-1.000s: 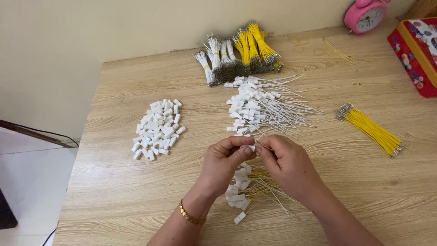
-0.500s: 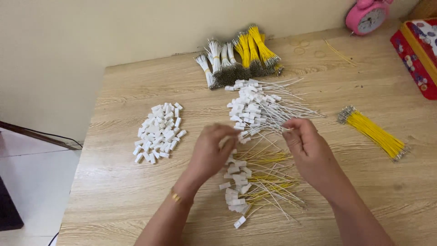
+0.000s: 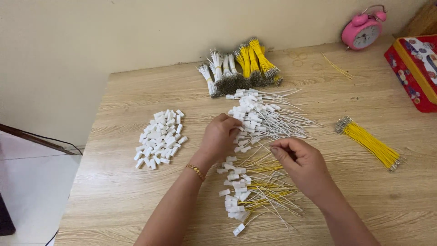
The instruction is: Manually assemble wire harnesses by inserting thin wires into white plastic connectors.
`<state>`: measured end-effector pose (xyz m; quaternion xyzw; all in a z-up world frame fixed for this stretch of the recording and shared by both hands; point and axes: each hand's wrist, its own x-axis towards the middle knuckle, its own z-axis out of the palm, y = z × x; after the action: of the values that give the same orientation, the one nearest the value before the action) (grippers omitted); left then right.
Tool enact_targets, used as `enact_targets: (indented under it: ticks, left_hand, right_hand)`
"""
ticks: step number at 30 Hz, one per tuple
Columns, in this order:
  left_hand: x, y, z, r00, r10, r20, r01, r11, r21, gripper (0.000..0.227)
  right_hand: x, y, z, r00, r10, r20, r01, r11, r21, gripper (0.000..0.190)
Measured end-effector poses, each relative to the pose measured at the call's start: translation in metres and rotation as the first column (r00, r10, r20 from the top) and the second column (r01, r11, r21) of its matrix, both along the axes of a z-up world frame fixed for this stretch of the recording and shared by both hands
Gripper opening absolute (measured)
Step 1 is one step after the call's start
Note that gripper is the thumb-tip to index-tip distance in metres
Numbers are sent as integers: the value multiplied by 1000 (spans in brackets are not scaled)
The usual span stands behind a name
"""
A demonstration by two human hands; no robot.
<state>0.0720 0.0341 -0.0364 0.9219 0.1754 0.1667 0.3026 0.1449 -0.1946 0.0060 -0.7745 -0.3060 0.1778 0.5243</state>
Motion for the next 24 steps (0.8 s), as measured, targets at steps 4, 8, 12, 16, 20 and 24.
enact_targets:
  ticks: [4,8,12,16,20,24]
  left_hand:
    - [-17,-12,26,1000,-3,-16,0,979,-206,18]
    - [-36,-24,40,999,-1,-47,-23,867,-498,22]
    - [-55,-33,38,999,-3,54,42,667,-744,22]
    - [-64,-40,22,983,-19,181,165,513,-842,25]
    - [-69,-45,13,963,12,268,226,506,-833,25]
    - [-70,-45,6,963,-33,268,242,542,-805,24]
  right_hand:
    - [-6,2,7,996,3,88,-4,1000,2,16]
    - [-15,3,12,977,23,213,-23,1000,-1,13]
    - [-23,6,20,940,50,337,-46,999,-22,15]
    - [-20,7,12,903,75,423,-30,993,-111,11]
    - [-20,2,10,880,96,465,-42,991,-126,11]
    - [-17,-1,10,879,154,452,-54,972,-227,12]
